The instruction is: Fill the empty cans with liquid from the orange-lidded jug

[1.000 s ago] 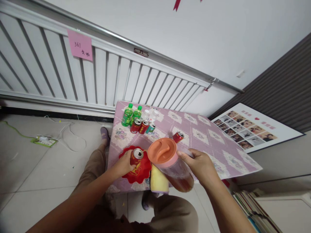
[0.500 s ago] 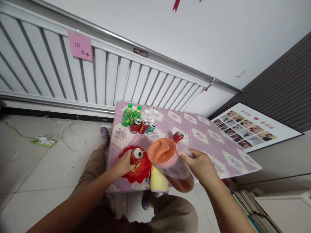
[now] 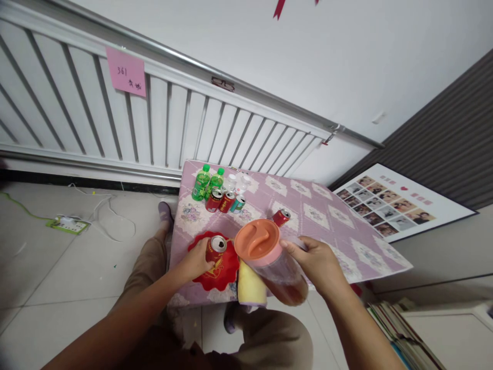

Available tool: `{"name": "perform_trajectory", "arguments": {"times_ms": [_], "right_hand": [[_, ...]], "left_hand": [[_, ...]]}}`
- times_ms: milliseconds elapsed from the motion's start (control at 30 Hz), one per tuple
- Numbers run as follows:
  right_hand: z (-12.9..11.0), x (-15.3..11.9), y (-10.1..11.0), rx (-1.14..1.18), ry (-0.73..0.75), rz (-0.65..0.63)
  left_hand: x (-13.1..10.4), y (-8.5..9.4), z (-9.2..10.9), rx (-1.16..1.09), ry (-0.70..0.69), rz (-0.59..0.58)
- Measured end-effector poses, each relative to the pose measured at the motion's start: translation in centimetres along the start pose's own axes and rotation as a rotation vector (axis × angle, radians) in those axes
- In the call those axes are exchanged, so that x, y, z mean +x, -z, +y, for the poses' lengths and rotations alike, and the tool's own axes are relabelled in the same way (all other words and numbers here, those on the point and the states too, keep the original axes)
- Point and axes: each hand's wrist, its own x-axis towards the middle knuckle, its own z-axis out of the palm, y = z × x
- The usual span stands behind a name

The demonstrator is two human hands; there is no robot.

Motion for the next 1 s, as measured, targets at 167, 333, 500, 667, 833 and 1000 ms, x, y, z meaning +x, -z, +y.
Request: {"name": "perform_trajectory", "arguments": {"times_ms": [167, 333, 500, 667, 833, 1000], "right_hand": [[0.38, 0.17, 0.05, -0.012, 0.003, 0.036], [0.19, 0.09, 0.05, -0.010, 0.025, 0.029], [-0.06, 0.04, 0.09, -0.025, 0.026, 0.020], [0.16, 0.15, 0.09, -0.018, 0.039, 0.043], [0.10, 0.22, 0.12, -0.020, 0.054, 0.058], [-0.41, 0.21, 0.14, -0.026, 0.053, 0.025]], "left_hand": [[-0.07, -0.02, 0.08, 0.023, -0.021, 0.001], [-0.11, -0.03, 0.17, 0.029, -0.013, 0.018], [-0.07, -0.10, 0.10, 0.014, -0.017, 0.023], [-0.09, -0.13, -0.01, 0.008, -0.028, 0.022], [-0.05, -0.19, -0.02, -0.010, -0.007, 0.026], [-0.06, -0.14, 0.03, -0.009, -0.024, 0.026]]}}
